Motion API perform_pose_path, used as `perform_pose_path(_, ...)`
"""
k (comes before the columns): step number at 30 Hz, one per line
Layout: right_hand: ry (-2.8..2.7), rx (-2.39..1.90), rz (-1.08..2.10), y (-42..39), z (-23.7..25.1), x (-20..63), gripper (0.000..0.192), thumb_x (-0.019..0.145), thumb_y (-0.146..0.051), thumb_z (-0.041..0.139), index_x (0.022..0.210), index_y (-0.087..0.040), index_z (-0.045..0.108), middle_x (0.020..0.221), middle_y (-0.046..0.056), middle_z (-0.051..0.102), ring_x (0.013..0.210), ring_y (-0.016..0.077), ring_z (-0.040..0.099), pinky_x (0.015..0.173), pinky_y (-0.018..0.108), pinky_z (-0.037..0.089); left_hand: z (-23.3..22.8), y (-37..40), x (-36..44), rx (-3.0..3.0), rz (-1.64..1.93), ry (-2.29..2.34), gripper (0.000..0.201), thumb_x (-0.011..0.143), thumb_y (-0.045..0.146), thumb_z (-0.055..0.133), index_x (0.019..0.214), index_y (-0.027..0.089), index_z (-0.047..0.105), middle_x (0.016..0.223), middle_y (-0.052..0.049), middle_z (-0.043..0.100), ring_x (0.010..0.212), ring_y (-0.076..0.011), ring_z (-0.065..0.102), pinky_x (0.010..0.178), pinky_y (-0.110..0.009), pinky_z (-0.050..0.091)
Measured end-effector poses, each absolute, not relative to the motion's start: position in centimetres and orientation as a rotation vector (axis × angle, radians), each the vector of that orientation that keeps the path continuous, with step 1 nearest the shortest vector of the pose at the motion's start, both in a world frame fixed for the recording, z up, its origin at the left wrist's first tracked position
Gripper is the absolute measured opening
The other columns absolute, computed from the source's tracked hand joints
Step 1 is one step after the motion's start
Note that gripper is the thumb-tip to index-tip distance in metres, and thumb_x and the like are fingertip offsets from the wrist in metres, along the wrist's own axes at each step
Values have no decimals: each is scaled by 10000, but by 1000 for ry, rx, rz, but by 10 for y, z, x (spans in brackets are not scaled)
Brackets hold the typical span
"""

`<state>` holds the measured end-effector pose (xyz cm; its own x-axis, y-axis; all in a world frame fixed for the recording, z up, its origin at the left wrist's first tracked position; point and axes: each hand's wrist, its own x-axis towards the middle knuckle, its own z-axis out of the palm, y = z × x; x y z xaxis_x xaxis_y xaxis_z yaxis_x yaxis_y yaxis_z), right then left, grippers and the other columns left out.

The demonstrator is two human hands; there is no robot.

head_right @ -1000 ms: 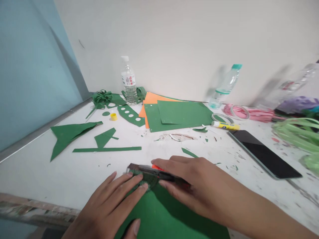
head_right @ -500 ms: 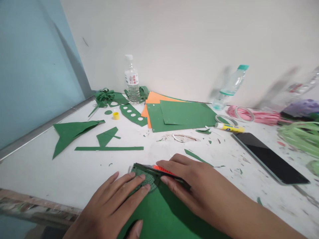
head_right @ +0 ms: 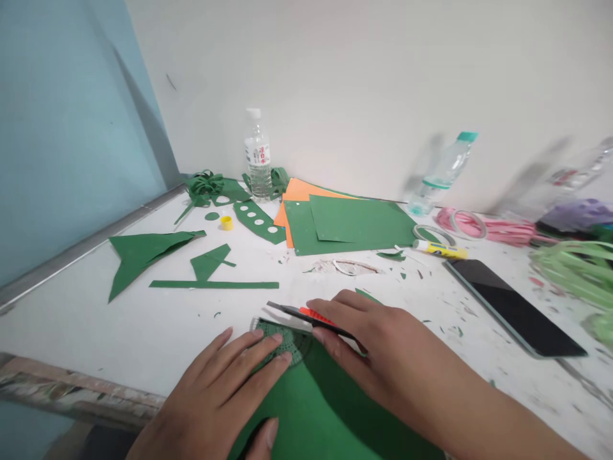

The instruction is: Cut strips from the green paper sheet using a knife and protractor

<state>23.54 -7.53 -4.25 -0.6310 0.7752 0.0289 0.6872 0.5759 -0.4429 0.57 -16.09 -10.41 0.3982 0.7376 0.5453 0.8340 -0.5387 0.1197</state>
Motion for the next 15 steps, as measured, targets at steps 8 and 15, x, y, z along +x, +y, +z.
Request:
perform_pose_path(8,-2547,-1260,680,-99,-39,232,263,1028,-382,460,1160,-285,666,1034,43,754,940,221,727,786,310,599,-102,-162,4,-2511,-792,-1431,429,865,221,564,1282,238,665,1341,26,683,1198,-222,646,1084,-413,492)
perform_pose_path(15,-2611,-1285,490,-93,-52,226,218,1019,-291,458,1087,-244,660,963,64,730,794,212,716,704,336,574,-104,-162,4,-2546,-817,-1440,401,894,270,577,1285,233,657,1326,6,691,1199,-234,645,1083,-452,495)
